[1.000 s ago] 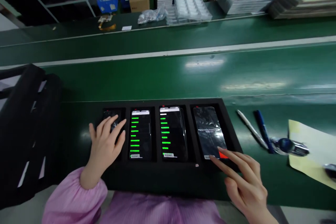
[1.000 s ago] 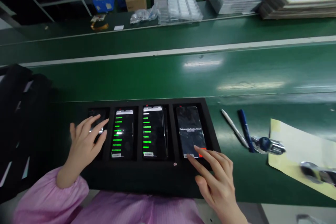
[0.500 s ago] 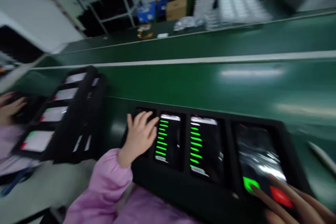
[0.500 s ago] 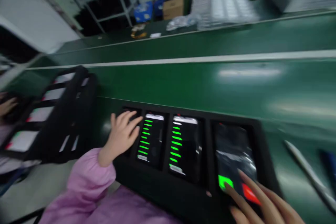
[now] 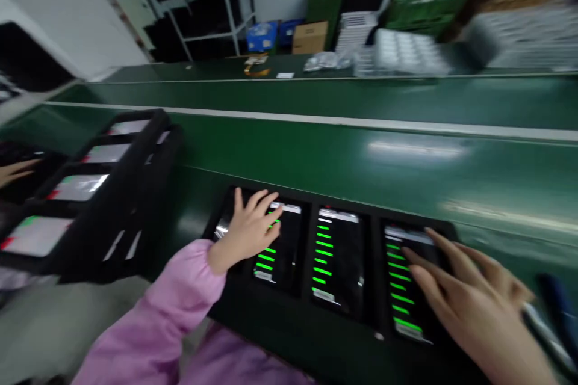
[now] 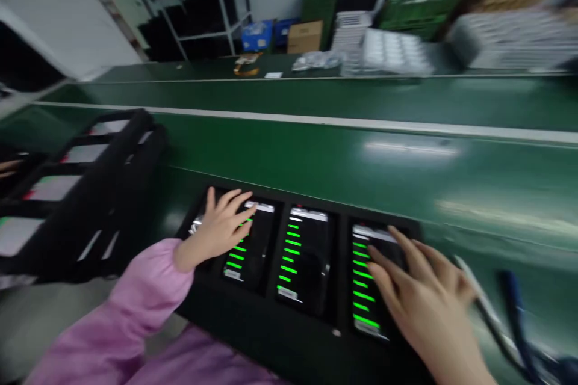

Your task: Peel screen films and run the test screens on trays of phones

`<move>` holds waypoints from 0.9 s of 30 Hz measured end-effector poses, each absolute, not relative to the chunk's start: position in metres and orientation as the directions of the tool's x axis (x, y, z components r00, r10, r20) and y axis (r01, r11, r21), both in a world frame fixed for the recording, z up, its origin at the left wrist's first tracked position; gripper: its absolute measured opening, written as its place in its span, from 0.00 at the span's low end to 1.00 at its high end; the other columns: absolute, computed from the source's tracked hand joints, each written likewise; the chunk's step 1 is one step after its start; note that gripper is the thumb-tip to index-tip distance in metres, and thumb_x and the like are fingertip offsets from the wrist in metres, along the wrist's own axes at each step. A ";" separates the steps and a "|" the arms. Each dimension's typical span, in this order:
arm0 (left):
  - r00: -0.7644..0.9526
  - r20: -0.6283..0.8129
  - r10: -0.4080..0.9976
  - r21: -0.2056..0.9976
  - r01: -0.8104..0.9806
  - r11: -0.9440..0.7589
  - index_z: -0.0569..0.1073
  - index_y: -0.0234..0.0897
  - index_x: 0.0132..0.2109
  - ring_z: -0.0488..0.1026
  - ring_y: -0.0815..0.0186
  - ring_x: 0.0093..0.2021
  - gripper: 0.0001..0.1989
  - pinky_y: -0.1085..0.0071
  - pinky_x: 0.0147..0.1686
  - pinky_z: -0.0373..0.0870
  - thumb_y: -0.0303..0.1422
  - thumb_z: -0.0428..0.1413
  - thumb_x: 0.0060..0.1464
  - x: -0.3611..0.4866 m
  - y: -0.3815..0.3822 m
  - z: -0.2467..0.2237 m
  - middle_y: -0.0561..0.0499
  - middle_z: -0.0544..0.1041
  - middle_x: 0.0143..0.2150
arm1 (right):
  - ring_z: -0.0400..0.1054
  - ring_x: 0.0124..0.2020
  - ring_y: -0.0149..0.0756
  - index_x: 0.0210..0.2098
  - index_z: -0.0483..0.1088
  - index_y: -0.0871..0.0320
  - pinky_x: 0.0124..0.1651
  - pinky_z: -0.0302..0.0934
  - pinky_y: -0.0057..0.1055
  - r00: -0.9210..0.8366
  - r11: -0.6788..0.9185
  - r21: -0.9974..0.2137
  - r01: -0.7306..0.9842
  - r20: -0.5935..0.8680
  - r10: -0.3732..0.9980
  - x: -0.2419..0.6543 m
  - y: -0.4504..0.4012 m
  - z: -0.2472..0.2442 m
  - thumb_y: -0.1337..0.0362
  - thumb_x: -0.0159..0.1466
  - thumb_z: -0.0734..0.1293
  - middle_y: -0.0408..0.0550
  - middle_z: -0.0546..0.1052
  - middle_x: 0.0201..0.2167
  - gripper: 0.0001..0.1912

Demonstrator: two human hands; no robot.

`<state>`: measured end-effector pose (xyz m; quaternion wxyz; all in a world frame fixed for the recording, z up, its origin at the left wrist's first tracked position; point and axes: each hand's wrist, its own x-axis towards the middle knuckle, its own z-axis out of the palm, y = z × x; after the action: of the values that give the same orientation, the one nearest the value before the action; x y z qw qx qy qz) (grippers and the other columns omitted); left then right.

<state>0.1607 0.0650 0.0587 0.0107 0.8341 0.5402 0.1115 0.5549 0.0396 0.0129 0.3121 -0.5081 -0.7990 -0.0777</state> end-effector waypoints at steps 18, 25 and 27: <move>0.634 0.179 0.752 0.242 0.713 -0.659 0.74 0.51 0.64 0.64 0.49 0.70 0.19 0.20 0.70 0.42 0.37 0.48 0.71 0.182 0.056 0.060 0.47 0.72 0.68 | 0.64 0.62 0.56 0.58 0.78 0.48 0.56 0.61 0.57 -0.184 0.250 -0.185 0.950 0.314 0.931 0.532 0.056 0.034 0.53 0.79 0.53 0.55 0.71 0.67 0.24; 0.356 0.214 0.910 0.144 0.909 -0.390 0.77 0.50 0.60 0.66 0.46 0.69 0.18 0.18 0.67 0.44 0.38 0.48 0.71 0.131 0.061 0.052 0.45 0.74 0.66 | 0.65 0.61 0.55 0.39 0.84 0.47 0.58 0.56 0.56 -0.257 0.350 -0.197 0.916 0.383 0.887 0.540 0.046 0.040 0.55 0.78 0.56 0.48 0.76 0.61 0.26; 0.374 0.218 0.901 0.123 0.906 -0.406 0.77 0.50 0.60 0.66 0.45 0.68 0.18 0.17 0.66 0.45 0.38 0.48 0.71 0.130 0.059 0.049 0.45 0.74 0.66 | 0.66 0.60 0.53 0.42 0.84 0.46 0.56 0.58 0.53 -0.226 0.337 -0.221 0.915 0.410 0.884 0.541 0.044 0.044 0.58 0.79 0.55 0.48 0.77 0.60 0.25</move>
<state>0.1304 0.0589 0.0490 -0.0086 0.8288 0.5450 0.1261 0.5413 0.0437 0.0436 0.2375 -0.5748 -0.7824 -0.0331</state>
